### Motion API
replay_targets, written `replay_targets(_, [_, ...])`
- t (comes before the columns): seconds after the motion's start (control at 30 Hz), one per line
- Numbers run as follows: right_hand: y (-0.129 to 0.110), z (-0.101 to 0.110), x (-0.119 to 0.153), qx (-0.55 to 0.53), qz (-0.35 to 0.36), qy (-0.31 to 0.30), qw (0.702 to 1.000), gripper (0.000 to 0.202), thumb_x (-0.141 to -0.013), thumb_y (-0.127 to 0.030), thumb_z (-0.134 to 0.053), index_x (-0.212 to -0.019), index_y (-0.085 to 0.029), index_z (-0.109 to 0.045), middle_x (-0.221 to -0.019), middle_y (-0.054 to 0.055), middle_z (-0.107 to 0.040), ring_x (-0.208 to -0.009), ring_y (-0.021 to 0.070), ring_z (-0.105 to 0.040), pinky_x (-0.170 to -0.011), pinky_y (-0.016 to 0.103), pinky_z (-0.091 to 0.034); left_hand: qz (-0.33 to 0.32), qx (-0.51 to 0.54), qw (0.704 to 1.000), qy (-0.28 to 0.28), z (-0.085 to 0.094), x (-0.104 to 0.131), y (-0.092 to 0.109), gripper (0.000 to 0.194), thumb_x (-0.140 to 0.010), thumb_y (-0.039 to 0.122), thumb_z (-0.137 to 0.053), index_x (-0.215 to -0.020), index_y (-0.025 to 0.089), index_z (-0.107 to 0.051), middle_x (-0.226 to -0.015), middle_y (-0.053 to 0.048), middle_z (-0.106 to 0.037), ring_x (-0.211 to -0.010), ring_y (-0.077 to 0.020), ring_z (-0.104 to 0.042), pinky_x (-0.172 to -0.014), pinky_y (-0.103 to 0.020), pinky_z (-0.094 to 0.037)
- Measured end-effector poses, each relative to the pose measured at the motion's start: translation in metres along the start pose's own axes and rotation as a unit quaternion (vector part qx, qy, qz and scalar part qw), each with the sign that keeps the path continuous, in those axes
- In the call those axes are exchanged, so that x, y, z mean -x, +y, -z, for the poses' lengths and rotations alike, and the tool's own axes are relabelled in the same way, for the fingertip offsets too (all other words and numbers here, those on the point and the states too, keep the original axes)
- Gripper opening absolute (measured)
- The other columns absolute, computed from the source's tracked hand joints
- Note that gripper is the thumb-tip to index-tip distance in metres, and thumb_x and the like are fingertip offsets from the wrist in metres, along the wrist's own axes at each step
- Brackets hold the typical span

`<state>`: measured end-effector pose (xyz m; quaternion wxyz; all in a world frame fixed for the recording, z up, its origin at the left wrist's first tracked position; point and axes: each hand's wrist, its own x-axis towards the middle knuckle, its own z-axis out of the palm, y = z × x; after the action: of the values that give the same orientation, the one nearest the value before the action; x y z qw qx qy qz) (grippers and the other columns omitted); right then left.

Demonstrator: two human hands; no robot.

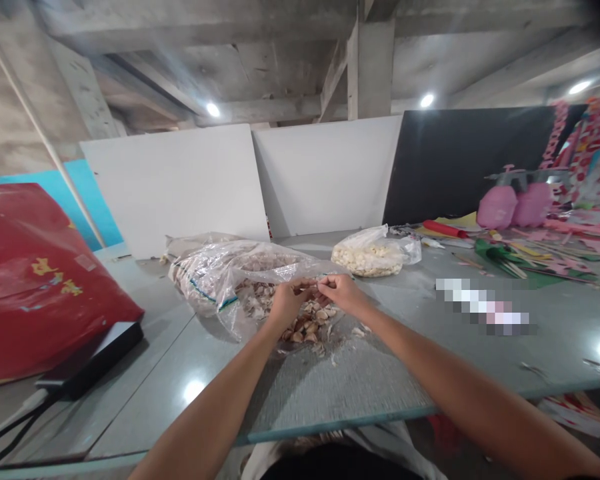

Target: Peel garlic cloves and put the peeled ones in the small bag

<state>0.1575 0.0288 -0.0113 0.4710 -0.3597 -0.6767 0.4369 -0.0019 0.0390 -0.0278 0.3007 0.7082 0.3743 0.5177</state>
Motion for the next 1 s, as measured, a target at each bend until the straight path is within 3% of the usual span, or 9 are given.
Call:
replay_targets(0.2, [0.006,0.003,-0.003,0.112,0.04,0.01,0.993,0.012,-0.073,-0.025,-0.052,-0.068,-0.016,-0.057,-0.06,0.001,-0.063,-0.055,0.0135,-0.061,-0.05,0.02,-0.047,0.011,0.006,1.0,-0.007,-0.001,0.002,0.005,0.032,-0.07,0.035,-0.062,-0.093,0.013,-0.069,-0.083,-0.007,-0.071,-0.072,-0.0175,-0.064,-0.067,-0.027,-0.051])
replay_targets(0.37, [0.009,0.007,-0.007,0.246,0.085,0.052,0.964,0.012,-0.072,-0.023,-0.05,-0.069,-0.016,-0.059,-0.057,0.001,-0.062,-0.051,0.0112,-0.056,-0.049,0.019,-0.04,0.019,0.026,0.999,-0.007,-0.002,0.001,0.004,0.033,-0.069,0.036,-0.064,-0.093,0.014,-0.069,-0.081,-0.007,-0.07,-0.067,-0.0154,-0.064,-0.065,-0.026,-0.051])
replay_targets(0.47, [0.005,0.009,-0.006,0.274,0.094,0.07,0.955,0.015,-0.073,-0.025,-0.05,-0.069,-0.015,-0.06,-0.055,0.001,-0.061,-0.051,0.0116,-0.055,-0.05,0.02,-0.04,0.024,0.026,0.999,0.009,-0.002,-0.001,0.001,0.034,-0.068,0.036,-0.065,-0.094,0.014,-0.068,-0.076,-0.005,-0.069,-0.061,-0.014,-0.062,-0.062,-0.026,-0.05])
replay_targets(0.6, [0.004,0.008,-0.005,0.187,0.096,0.055,0.976,0.02,-0.077,-0.031,-0.049,-0.079,-0.015,-0.062,-0.064,0.002,-0.062,-0.052,0.0111,-0.056,-0.049,0.021,-0.043,0.032,0.045,0.998,0.025,-0.001,-0.003,-0.002,0.036,-0.067,0.037,-0.065,-0.096,0.014,-0.067,-0.074,-0.005,-0.069,-0.058,-0.0137,-0.062,-0.058,-0.025,-0.05])
replay_targets(0.73, [0.007,0.004,-0.006,0.075,0.052,0.009,0.996,0.023,-0.072,-0.037,-0.056,-0.079,-0.015,-0.059,-0.068,0.002,-0.061,-0.052,0.0111,-0.057,-0.044,0.021,-0.047,0.027,0.04,0.998,0.027,0.0,-0.003,-0.003,0.034,-0.068,0.035,-0.064,-0.094,0.014,-0.068,-0.077,-0.005,-0.07,-0.062,-0.0148,-0.062,-0.062,-0.026,-0.051])
replay_targets(1.0, [0.015,0.005,-0.008,0.051,0.059,0.015,0.997,0.022,-0.074,-0.038,-0.056,-0.076,-0.017,-0.053,-0.061,-0.002,-0.055,-0.047,0.0095,-0.055,-0.041,0.021,-0.047,0.033,0.063,0.997,0.003,-0.002,-0.003,-0.002,0.038,-0.066,0.034,-0.066,-0.098,0.014,-0.068,-0.082,-0.006,-0.07,-0.07,-0.0164,-0.063,-0.067,-0.028,-0.051])
